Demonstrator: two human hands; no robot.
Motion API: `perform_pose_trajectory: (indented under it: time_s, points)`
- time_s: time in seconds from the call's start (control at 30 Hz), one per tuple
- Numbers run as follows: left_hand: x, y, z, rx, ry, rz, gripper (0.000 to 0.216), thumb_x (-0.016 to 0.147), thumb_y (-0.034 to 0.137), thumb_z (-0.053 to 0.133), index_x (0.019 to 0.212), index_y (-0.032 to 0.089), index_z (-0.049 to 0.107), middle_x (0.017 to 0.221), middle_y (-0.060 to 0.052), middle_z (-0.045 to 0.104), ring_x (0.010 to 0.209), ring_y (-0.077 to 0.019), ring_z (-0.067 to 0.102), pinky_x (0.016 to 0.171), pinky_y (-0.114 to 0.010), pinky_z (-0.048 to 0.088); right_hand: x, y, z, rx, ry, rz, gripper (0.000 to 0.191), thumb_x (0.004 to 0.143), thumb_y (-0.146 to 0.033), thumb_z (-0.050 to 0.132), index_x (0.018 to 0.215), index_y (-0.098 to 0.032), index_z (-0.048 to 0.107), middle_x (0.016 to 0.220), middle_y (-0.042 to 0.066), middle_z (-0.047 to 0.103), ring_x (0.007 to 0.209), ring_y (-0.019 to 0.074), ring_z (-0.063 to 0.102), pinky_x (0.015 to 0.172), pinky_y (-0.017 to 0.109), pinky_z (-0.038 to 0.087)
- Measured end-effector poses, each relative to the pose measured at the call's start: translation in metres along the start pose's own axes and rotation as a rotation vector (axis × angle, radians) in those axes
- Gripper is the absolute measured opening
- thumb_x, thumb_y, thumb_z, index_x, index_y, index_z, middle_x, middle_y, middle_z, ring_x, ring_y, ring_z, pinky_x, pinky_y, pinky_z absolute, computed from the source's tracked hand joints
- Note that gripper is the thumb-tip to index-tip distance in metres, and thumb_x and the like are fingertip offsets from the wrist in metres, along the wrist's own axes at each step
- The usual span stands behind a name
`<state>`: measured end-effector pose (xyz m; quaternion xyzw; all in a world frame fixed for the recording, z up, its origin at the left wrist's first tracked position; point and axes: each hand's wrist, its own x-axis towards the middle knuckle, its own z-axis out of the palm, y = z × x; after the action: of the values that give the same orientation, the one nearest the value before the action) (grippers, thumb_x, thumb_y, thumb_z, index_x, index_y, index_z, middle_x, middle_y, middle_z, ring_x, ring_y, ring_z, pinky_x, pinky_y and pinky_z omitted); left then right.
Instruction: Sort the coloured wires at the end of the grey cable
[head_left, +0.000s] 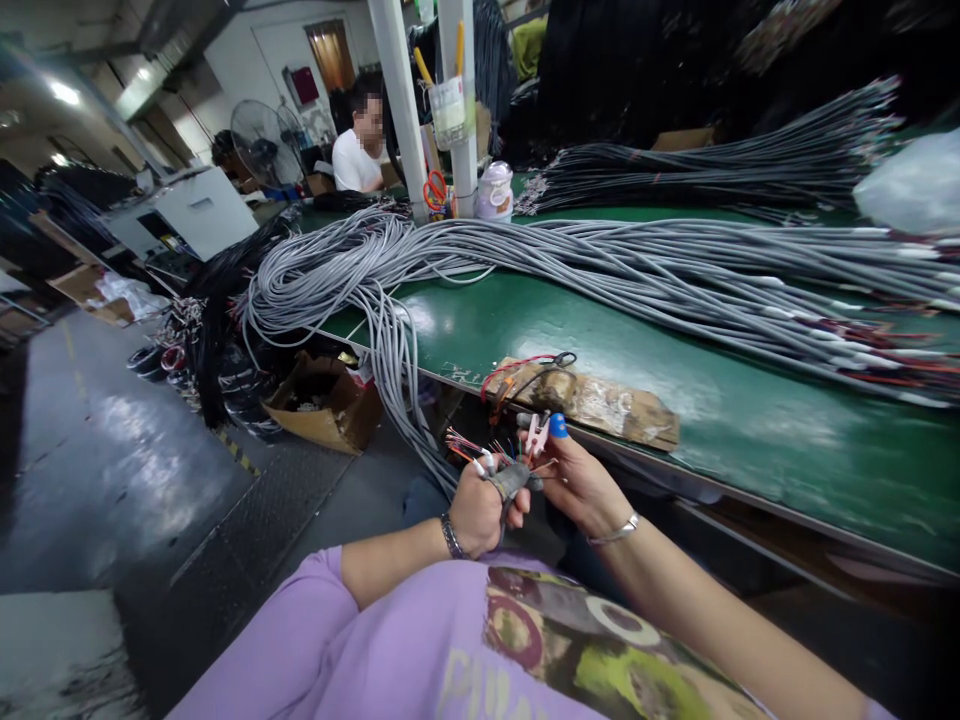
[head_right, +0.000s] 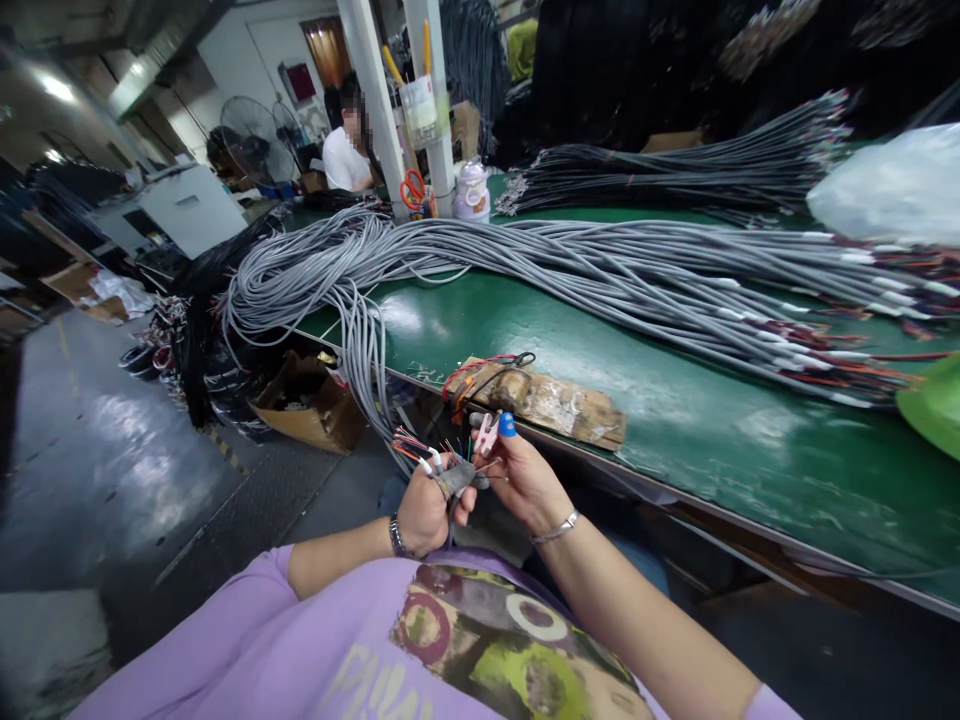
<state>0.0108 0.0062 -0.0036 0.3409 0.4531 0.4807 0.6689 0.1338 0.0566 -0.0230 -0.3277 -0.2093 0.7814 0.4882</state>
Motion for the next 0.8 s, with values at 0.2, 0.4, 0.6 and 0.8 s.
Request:
perform_pose_trajectory:
  time_s: [0.2,0.4,0.6,0.8]
  points:
    - [-0.001,0.0,0.0,0.028,-0.009,-0.029,0.046,0.062,0.055,0.073,0.065,0.016,0.05,0.042,0.004,0.053,0.028,-0.0061,0.039,0.029,-0.018,0.025,-0.002,0.001,0.004,0.013,0.014,-0.009,0.04,0.07,-0.061,0.069,0.073,-0.022,0.068,0.066,0.002,0.068,0.052,0.014,0.059,0.054,0.028,0.05]
    - [-0.007,-0.002,-0.009,0.094,-0.013,0.017,0.045,0.066,0.057,0.07,0.066,0.015,0.051,0.045,0.004,0.053,0.029,-0.0053,0.04,0.03,-0.018,0.026,-0.016,-0.002,0.0,-0.044,-0.062,0.024,0.049,0.072,-0.069,0.06,0.076,-0.021,0.068,0.076,0.005,0.068,0.059,0.0137,0.058,0.054,0.026,0.048]
    - [-0.012,-0.007,-0.018,0.237,-0.061,0.056,0.041,0.069,0.054,0.069,0.07,0.015,0.054,0.05,0.004,0.056,0.034,-0.0057,0.045,0.034,-0.017,0.033,-0.038,-0.01,-0.008,-0.311,-0.221,0.105,0.042,0.064,-0.058,0.076,0.077,-0.019,0.067,0.072,0.002,0.063,0.061,0.0135,0.055,0.058,0.028,0.046]
    - [-0.012,-0.003,-0.015,0.334,-0.177,-0.081,0.044,0.058,0.053,0.076,0.061,0.015,0.053,0.046,0.002,0.055,0.035,-0.0089,0.048,0.036,-0.02,0.037,-0.045,-0.017,0.001,-0.669,-0.175,-0.04,0.034,0.06,-0.046,0.082,0.068,-0.017,0.066,0.063,0.0,0.062,0.058,0.0126,0.051,0.056,0.027,0.04]
